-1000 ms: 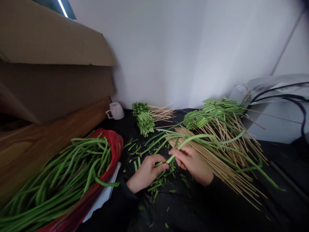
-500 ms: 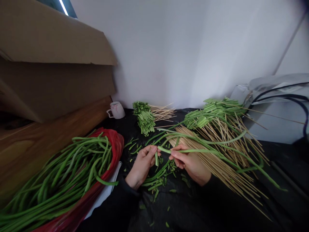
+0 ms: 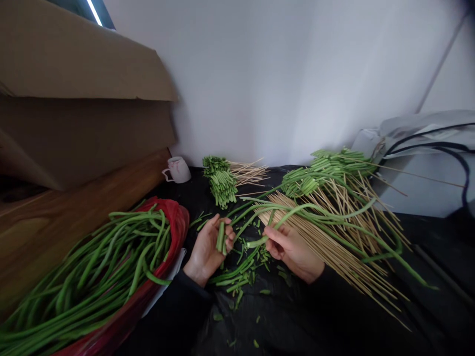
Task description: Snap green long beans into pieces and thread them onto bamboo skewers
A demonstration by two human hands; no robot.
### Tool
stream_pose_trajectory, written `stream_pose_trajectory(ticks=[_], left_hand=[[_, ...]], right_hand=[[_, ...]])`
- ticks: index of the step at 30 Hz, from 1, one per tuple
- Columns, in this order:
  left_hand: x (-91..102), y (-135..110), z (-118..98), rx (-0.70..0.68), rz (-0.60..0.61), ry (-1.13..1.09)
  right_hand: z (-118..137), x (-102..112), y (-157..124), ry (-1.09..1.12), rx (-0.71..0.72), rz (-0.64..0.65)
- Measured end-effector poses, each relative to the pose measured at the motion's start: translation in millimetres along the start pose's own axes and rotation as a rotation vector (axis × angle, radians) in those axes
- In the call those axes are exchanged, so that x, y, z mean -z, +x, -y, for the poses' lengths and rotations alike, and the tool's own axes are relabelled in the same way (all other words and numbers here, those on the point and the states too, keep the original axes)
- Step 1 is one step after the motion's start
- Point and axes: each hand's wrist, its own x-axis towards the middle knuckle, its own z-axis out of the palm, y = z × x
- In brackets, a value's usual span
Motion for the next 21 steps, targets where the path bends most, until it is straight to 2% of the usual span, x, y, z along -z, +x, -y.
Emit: stream_pose_trajectory(ticks=[3,7,10,14,18,21], left_hand=[[-1.3,-3.3,7.9,0.039,0.128,0.233],[-1.9,-8.1,13.1,0.017,0.233,0.501],[-2.5,-9.5,13.2,0.039,0.244,0.608],[-4.1,-9.8,13.7,-0.016,0.215,0.653],[-6.5,-13.5,13.2,-0.024,0.252,0.720],[-7.5,-15.6,13.3,-0.057,0.306,0.890]], right_hand=[[-0.5,1.8,2.1,-0.004,0.022,-0.019],[1.0,3.1,4.1,-0.020,0.034,-0.068],[2.6,1.8,4.2,-0.037,0.033,-0.082],[4.6,-0.9,3.5,-0.041,0.017,-0.091],[4.4,0.2,2.1,0.015,0.009,-0.041],[3.4,1.7,-0.8,0.007,-0.048,0.089]])
